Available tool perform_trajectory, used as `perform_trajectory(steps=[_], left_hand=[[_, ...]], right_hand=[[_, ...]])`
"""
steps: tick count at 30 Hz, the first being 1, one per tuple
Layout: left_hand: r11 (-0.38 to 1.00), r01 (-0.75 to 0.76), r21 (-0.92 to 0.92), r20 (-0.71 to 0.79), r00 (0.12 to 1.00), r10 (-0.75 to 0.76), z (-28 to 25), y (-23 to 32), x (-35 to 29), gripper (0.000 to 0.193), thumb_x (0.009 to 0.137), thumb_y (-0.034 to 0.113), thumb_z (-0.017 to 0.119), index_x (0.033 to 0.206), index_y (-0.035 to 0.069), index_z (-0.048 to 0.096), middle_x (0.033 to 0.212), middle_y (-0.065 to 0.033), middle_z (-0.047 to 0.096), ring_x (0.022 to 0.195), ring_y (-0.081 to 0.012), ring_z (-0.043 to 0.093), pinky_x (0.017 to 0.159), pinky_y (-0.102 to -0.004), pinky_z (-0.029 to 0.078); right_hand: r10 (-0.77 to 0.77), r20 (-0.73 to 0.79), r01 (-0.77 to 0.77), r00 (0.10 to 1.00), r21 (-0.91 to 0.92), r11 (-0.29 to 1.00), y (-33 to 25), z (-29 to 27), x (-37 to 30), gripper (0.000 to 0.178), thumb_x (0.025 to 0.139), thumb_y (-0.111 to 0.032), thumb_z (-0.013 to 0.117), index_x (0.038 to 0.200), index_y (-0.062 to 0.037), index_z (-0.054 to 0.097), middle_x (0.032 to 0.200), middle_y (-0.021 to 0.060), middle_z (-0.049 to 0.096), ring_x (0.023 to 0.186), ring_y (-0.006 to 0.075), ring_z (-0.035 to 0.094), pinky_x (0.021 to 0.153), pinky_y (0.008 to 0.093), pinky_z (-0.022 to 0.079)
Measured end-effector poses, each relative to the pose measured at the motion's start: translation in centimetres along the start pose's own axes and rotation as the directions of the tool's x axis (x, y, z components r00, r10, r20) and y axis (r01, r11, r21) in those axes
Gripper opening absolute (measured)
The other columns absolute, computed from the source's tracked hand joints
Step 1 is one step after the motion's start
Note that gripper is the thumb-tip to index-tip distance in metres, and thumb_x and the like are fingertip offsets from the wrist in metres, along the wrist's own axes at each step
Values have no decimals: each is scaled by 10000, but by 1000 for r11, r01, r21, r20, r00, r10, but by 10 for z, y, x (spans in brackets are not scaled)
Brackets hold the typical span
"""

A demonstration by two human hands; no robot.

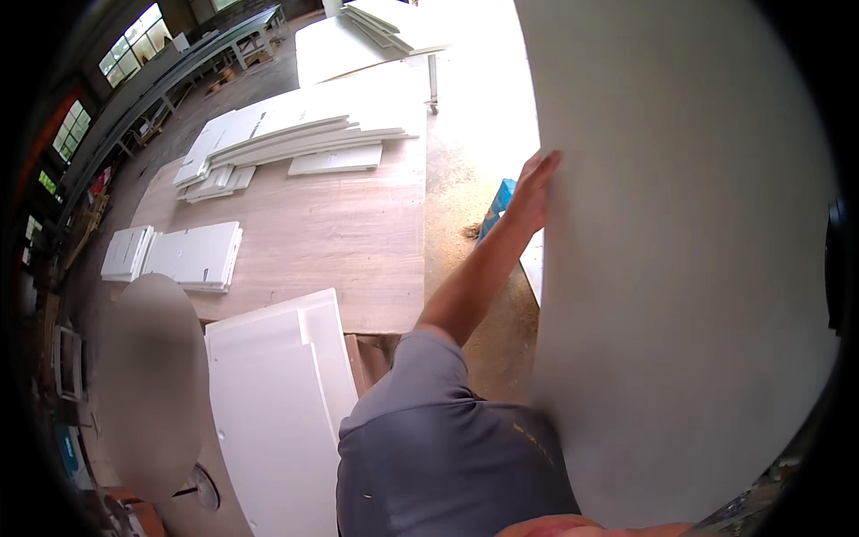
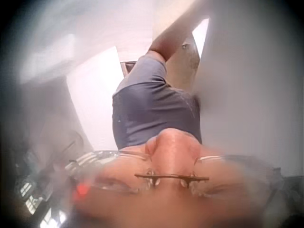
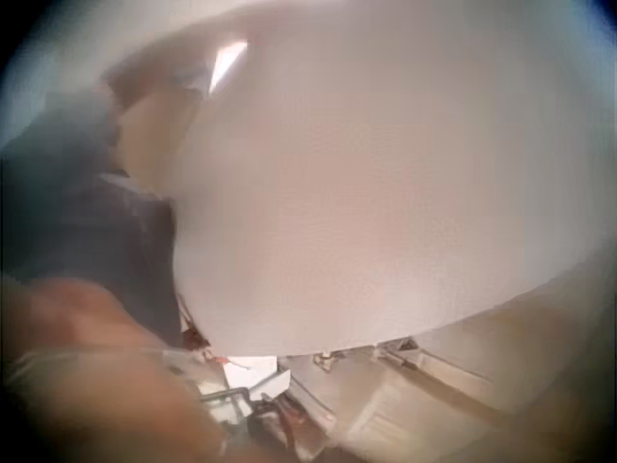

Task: The person repeatedly picks up white rectangular panels, places them on a machine table, and uses a handheld air blow gun to clean the surface. They then remove the panels and stack them with others. The process is repeated for multiple panels.

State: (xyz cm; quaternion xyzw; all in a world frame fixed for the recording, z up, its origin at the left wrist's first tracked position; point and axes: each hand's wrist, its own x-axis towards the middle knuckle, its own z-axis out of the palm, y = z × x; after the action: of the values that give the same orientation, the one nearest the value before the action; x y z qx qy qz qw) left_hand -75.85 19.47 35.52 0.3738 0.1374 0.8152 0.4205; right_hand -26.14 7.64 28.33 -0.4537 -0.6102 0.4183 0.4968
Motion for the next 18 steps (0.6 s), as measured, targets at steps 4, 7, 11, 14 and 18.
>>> perform_trajectory(steps=[4, 7, 11, 14, 18], left_hand=[[993, -11, -117, 324, 945, 49, 111, 13, -23, 546, 835, 180, 722, 1293, 18, 472, 1113, -82, 628, 990, -152, 620, 836, -311, 530], [963, 270, -19, 228, 939, -259, 136, -80, -144, 477, 812, 225, 757, 1201, 26, 565, 1128, -37, 620, 997, -122, 588, 853, -280, 490], [888, 449, -99, 128, 891, -436, 125, -132, -201, 566, 782, 371, 780, 1175, 16, 578, 1121, -46, 611, 1023, -147, 573, 866, -303, 471], [899, 412, -147, 148, 908, -392, 133, -121, -180, 600, 777, 416, 779, 1168, 10, 572, 1083, -56, 614, 1002, -164, 586, 850, -324, 482], [882, 409, -233, 75, 912, -403, 124, -125, -173, 571, 771, 414, 783, 1140, 24, 588, 1047, -49, 622, 940, -162, 606, 779, -325, 514]], right_hand=[[-17, 71, 13, 997, 57, 998, 1, -12, -2, 327, 799, -81, 699, 1059, -5, 515, 918, 49, 571, 801, 143, 532, 723, 273, 466], [-27, 11, 27, 1000, 45, 999, 0, -33, -12, 317, 800, -84, 702, 1046, -7, 518, 912, 44, 567, 800, 137, 526, 724, 271, 462], [-45, 23, 44, 999, 59, 997, -8, -39, -16, 305, 801, -89, 707, 1029, -9, 521, 904, 37, 563, 799, 129, 518, 725, 267, 457], [-56, -27, 57, 998, 42, 997, -9, -48, -23, 296, 802, -93, 710, 1016, -11, 524, 898, 31, 559, 799, 123, 512, 726, 265, 453], [-53, -81, 53, 995, -9, 999, -15, -59, -30, 284, 803, -98, 715, 999, -13, 527, 891, 24, 554, 798, 116, 504, 727, 261, 448]])
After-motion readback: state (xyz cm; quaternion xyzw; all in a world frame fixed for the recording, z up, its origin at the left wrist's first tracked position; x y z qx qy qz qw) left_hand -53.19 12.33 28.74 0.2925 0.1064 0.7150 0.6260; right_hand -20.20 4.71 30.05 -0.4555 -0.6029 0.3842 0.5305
